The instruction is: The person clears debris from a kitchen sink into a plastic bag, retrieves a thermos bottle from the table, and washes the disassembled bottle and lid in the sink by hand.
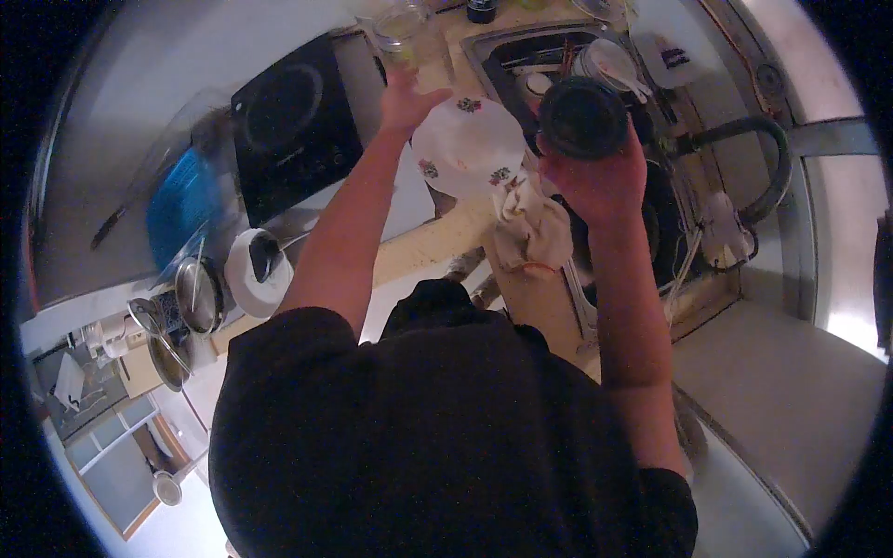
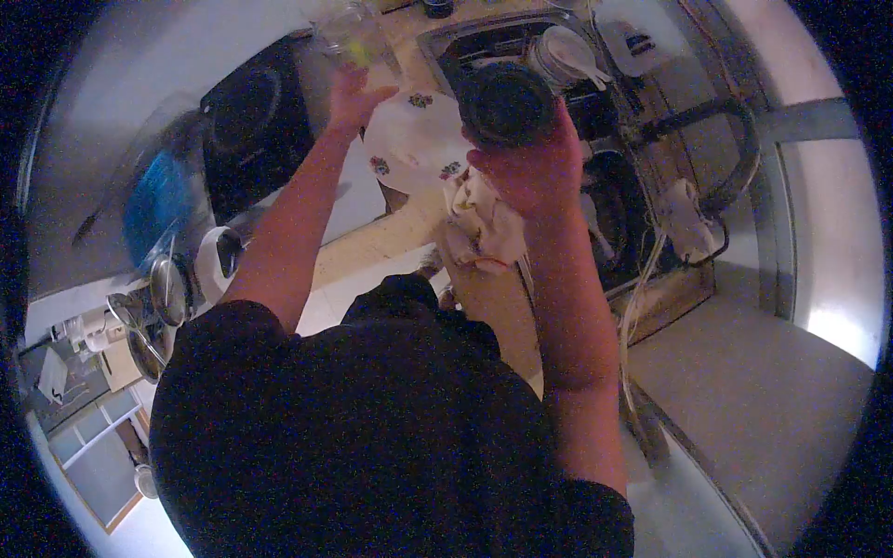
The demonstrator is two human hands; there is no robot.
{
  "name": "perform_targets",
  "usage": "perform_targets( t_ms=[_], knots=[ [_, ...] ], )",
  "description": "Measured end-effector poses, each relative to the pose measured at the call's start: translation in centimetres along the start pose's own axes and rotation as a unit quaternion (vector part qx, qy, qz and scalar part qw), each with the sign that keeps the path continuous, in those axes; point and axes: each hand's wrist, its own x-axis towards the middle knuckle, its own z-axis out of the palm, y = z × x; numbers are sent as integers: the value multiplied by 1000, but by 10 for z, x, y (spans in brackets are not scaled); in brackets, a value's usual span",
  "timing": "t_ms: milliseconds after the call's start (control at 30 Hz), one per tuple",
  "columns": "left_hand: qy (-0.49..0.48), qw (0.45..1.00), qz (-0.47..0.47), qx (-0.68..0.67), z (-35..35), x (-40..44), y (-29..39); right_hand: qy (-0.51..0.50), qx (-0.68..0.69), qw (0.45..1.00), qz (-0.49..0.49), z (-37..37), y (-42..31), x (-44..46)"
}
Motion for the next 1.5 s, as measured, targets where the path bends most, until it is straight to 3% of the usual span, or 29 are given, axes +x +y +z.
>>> perform_targets(
  t_ms=[167,367,433,467,567,667,800,867,933,967,1000,1100,1167,1200,1233,1300,1367,1500],
  knots=[
    [59,984,25,163,13,14,4,76,0,997,-25,1,2,-6],
    [100,972,41,207,41,22,-10,192,17,979,-71,3,-7,-14],
    [96,975,5,202,46,28,-10,128,15,990,-48,-8,-16,-18],
    [90,976,-13,199,52,28,-11,98,14,994,-39,-11,-19,-23],
    [-6,976,-28,216,61,56,-51,156,32,985,-60,-12,-24,-39],
    [22,952,17,305,71,62,-80,162,44,981,-101,-16,-27,-50],
    [-102,961,72,246,58,65,-74,129,46,984,-117,-24,-34,-67],
    [-110,956,73,263,52,58,-69,137,60,980,-131,-23,-35,-75],
    [-31,963,47,265,42,49,-70,131,57,979,-147,-28,-35,-86],
    [16,974,40,223,37,46,-78,127,56,978,-156,-33,-34,-92],
    [76,992,38,96,35,41,-85,125,63,977,-158,-39,-34,-98],
    [149,974,152,-78,61,-31,-15,139,92,970,-177,-59,-30,-123],
    [-49,980,185,-58,103,-68,24,168,118,959,-197,-67,-27,-141],
    [-134,967,201,-76,119,-97,77,186,119,953,-209,-71,-27,-150],
    [-197,949,242,-51,143,-102,89,205,122,946,-220,-75,-27,-159],
    [-260,891,372,-26,193,-113,118,242,126,932,-238,-76,-29,-171],
    [-301,852,429,-17,246,-120,135,275,130,919,-250,-70,-32,-181],
    [-278,755,586,96,321,-123,147,310,137,896,-288,-77,-41,-187]
  ],
)
